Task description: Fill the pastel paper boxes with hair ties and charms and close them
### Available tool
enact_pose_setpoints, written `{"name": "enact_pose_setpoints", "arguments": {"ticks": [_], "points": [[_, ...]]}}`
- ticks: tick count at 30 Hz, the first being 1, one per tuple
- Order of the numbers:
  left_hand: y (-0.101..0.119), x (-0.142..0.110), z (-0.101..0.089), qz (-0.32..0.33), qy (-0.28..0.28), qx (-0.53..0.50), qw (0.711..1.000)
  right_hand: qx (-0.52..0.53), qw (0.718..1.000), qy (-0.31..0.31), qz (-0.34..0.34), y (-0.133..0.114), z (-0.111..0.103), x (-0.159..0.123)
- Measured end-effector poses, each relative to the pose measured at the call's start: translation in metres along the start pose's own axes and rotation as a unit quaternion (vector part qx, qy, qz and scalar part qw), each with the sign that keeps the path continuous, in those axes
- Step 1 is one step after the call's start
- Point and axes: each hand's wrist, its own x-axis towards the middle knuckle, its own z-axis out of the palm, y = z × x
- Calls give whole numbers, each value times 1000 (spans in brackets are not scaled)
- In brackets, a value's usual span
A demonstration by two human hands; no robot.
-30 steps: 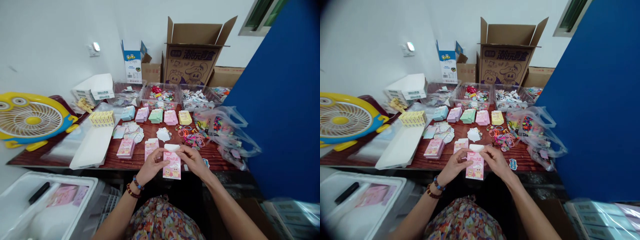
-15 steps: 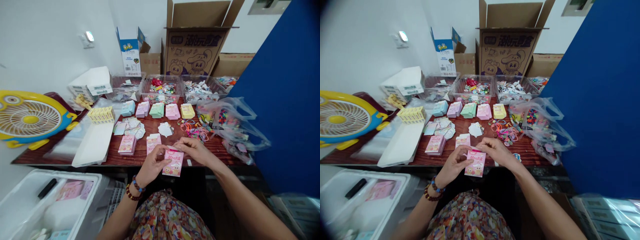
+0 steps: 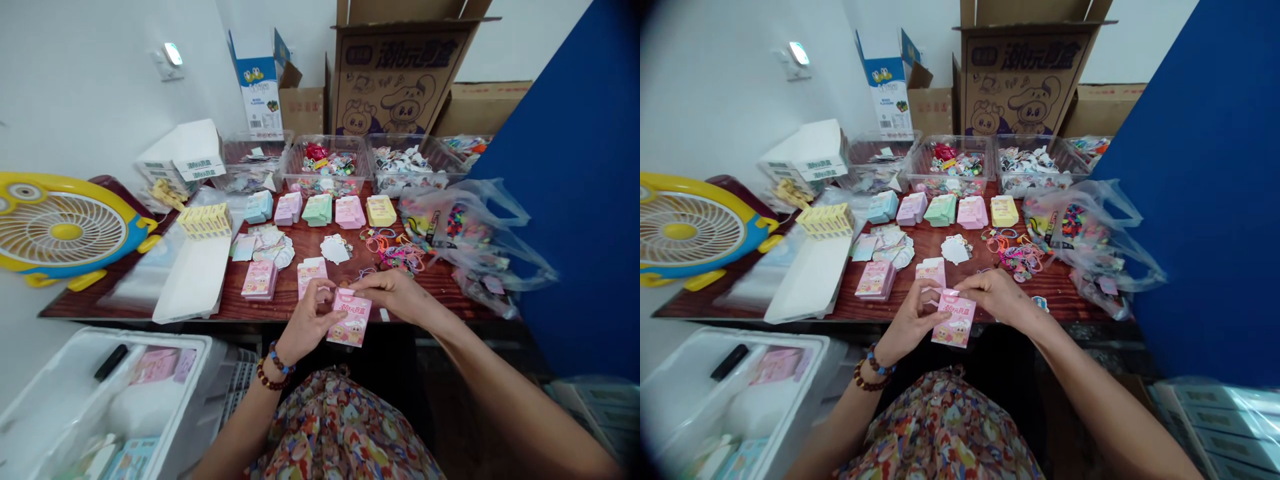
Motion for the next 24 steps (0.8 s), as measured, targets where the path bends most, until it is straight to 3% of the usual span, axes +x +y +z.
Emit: {"name": "enact_pose_setpoints", "arguments": {"ticks": [5, 9, 15, 24], "points": [[-5, -1, 0, 3, 32, 22, 999, -26, 998, -30, -51, -3, 1, -8], [-9, -1, -1, 12, 27, 7, 1000, -37, 996, 12, -82, 4, 13, -22], [-9, 1, -3, 11, -2, -5, 1000, 15, 993, 110, -36, 16, 31, -34], [-13, 1, -3, 20, -23, 7, 1000, 73, 990, 113, -51, 24, 35, -36]]}}
